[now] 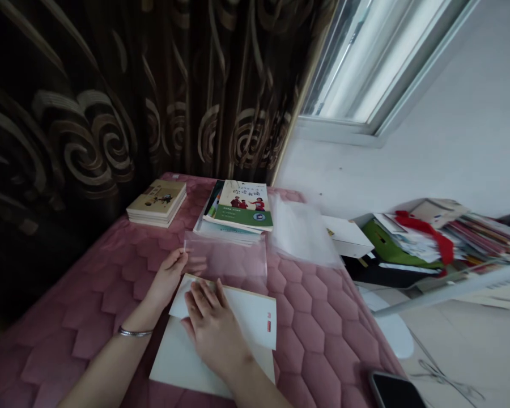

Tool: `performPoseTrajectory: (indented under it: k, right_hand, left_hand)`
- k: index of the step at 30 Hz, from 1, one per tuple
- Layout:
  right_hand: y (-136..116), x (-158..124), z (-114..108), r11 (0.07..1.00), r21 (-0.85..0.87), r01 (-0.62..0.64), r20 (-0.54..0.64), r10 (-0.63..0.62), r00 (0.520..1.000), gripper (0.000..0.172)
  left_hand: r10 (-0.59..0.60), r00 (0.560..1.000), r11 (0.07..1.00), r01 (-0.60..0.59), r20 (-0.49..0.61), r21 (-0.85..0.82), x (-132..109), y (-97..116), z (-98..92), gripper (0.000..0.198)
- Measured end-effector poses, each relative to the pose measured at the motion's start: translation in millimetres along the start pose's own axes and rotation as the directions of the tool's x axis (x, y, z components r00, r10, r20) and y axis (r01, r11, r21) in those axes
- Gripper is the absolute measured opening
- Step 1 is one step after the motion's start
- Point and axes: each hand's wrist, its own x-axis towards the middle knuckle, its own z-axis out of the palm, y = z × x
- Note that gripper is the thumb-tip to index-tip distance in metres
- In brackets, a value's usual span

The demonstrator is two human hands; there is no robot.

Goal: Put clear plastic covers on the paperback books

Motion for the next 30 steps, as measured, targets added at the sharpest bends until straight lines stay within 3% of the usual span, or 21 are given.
performPoseTrajectory:
  k: [8, 17, 20, 24, 27, 30]
  right_hand:
    - [-2, -2, 3, 0.999, 0.031, 0.012, 0.002, -0.012, 1.0, 0.037]
    - [0, 0, 5, 1.0, -0.005, 0.008, -0.018, -0.008, 1.0, 0.037]
    - [1, 2, 6, 1.0, -0.004, 0.004, -0.031, -0.004, 1.0, 0.035]
    - [2, 5, 10, 1.0, 0.009, -0.02, -0.053, 0.021, 0.998, 0.026]
    - [3, 6, 5, 0.999, 0.038, -0.027, -0.071, 0.03, 0.997, 0.023]
    - [8, 6, -14, 0.995, 0.06, -0.085, -0.041, 0.088, 0.995, 0.026]
  left_hand:
    - [0.015, 0.995, 1.0, -0.014, -0.099, 0.016, 1, -9, 1.2, 0.027]
    - [0.015, 0.994, 0.996, -0.005, -0.11, 0.087, 0, -4, 4.6, 0.023]
    - [0.069, 0.986, 0.96, -0.025, -0.15, 0.279, -2, -3, 1.5, 0.021]
    - [0.225, 0.966, 0.771, -0.095, -0.13, 0.63, -9, -3, 0.6, 0.026]
    - [0.252, 0.96, 0.703, -0.096, -0.121, 0.705, -12, -5, 3.5, 0.03]
    - [0.298, 0.947, 0.717, -0.139, -0.12, 0.683, -12, -8, 4.5, 0.03]
